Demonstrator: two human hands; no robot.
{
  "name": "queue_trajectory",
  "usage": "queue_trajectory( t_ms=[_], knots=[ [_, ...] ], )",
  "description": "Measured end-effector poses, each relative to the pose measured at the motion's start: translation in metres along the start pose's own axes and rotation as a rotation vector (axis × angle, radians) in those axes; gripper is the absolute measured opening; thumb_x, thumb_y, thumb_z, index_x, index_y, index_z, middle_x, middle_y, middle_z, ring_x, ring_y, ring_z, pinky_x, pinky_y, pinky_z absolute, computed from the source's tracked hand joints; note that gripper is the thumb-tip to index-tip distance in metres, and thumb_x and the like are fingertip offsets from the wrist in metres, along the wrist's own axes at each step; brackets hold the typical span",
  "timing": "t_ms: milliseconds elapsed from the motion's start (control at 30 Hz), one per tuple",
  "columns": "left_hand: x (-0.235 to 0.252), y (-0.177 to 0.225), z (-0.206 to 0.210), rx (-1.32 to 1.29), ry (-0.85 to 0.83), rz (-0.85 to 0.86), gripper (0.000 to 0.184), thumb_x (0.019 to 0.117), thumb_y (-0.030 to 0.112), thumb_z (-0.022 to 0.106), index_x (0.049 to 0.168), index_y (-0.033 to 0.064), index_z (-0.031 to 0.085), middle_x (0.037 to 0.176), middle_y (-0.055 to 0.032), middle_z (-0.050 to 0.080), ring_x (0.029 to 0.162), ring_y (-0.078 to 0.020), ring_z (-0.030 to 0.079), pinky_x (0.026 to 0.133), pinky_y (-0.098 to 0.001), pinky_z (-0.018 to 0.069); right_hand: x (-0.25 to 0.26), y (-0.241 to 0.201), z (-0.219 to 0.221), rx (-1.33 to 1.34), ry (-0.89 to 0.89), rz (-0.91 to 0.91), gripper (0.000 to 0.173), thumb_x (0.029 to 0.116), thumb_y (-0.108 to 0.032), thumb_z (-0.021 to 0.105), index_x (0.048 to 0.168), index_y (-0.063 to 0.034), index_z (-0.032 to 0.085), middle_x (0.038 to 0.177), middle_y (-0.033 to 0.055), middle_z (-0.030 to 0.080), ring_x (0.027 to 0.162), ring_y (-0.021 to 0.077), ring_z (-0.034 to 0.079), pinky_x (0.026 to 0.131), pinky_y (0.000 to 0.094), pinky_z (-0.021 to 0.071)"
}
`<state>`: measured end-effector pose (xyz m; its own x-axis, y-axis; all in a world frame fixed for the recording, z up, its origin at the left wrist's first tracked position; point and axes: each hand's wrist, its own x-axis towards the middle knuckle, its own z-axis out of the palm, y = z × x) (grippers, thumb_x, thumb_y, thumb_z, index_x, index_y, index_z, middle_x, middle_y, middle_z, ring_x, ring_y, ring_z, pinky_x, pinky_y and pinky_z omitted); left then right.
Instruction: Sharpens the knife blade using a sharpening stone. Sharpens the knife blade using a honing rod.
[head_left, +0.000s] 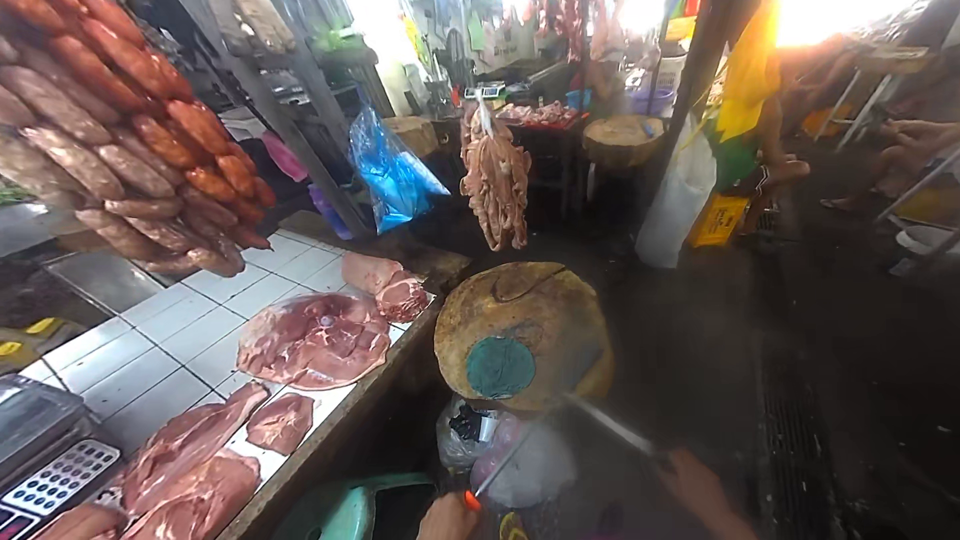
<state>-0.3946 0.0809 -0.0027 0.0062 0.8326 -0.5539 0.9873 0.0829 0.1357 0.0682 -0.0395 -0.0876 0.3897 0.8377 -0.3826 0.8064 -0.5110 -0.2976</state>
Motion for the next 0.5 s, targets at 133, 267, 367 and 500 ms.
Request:
queue_trajectory(
  t_ms=[133,267,367,500],
  knots=[
    [0.05,0.01,-0.039,-0.037,0.026,0.16,0.046,0.0907,0.056,0.061,0.095,0.0118,0.073,0.095,-0.013,0.074,0.097,-0.0336,0.071,0.083,-0.059,0.056,-0.012,-0.065,-0.051,0.328,-0.283,-0.053,0.056,0.0929,-0.058,0.069,0.116,-0.0074,0.071,0.098,0.015,0.072,0.09,0.0303,0.07,0.086,0.0557,0.0568],
    [0.098,0.03,-0.068,-0.101,0.061,0.32,0.049,0.0938,0.057,0.058,0.1,0.0105,0.072,0.095,-0.0134,0.073,0.097,-0.0335,0.071,0.085,-0.0583,0.0544,-0.015,-0.15,-0.086,0.934,-0.408,0.012,0.039,0.1054,-0.038,0.059,0.121,-0.0034,0.064,0.078,0.0066,0.066,0.06,0.0168,0.063,0.058,0.0333,0.0582],
    [0.126,0.032,-0.085,-0.137,0.074,0.344,0.047,0.0921,0.057,0.058,0.096,0.0119,0.072,0.093,-0.0123,0.073,0.095,-0.0325,0.071,0.082,-0.0577,0.0547,-0.027,-0.183,-0.063,0.991,-0.372,0.057,0.04,0.1064,-0.041,0.055,0.115,-0.0031,0.062,0.073,0.0048,0.061,0.055,0.0155,0.059,0.054,0.0329,0.0563],
    [0.145,0.022,-0.109,-0.043,0.0,0.252,0.044,0.0909,0.053,0.06,0.099,0.0123,0.072,0.101,-0.013,0.074,0.102,-0.033,0.071,0.085,-0.0586,0.0549,-0.042,-0.175,-0.02,0.426,-0.178,0.115,0.054,0.0969,-0.057,0.064,0.118,-0.0079,0.07,0.093,0.0139,0.072,0.082,0.0295,0.07,0.078,0.0545,0.0578]
  ],
)
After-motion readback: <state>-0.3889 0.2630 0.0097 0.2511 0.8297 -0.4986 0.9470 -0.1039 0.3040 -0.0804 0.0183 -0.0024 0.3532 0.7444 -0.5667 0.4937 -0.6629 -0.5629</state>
